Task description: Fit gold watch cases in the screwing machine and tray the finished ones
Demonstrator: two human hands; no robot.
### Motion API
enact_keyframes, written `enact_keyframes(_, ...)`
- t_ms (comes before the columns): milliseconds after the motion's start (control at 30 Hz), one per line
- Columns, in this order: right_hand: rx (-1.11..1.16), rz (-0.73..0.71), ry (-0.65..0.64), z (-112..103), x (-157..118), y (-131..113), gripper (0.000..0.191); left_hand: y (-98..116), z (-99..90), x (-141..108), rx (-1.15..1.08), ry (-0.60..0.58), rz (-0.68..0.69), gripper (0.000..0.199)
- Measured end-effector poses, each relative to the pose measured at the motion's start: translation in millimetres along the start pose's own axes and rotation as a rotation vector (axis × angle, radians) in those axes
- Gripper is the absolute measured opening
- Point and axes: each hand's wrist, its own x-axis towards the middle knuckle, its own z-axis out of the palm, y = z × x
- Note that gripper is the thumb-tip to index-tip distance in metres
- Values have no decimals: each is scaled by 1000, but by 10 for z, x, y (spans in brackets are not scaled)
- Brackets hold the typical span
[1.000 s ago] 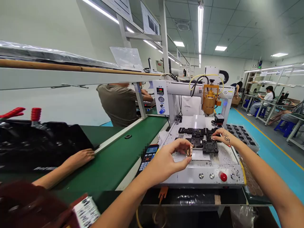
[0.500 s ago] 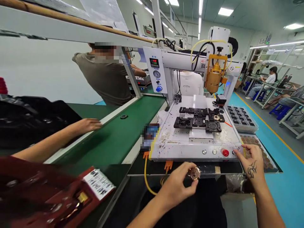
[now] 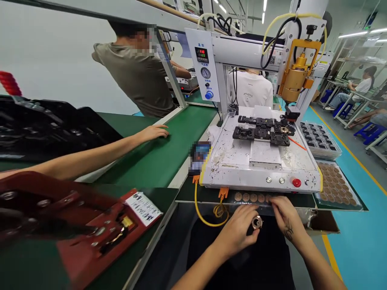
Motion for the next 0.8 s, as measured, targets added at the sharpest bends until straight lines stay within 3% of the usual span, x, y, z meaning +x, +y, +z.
enact_keyframes(100,-52,18,26,100,74,196,33,-19,28,212,-21,1,-6,40)
enact_keyframes(267,-145,40,72,104,-34,357,35,-41,252,462,-94,-101,55,37)
enact_keyframes(367,-156,40,66,78,-147,362,34,-36,334,457,-109,-152,54,37)
enact_keyframes(500,-159,19,26,18,-201,370,25,-25,301,359,-125,-182,24,43)
enact_keyframes(667,-205,-73,-42,-5,-178,450,27,11,269,318,-126,-166,14,47)
enact_keyframes(800,-218,-170,-23,67,-227,580,33,59,288,364,-88,-173,-11,46)
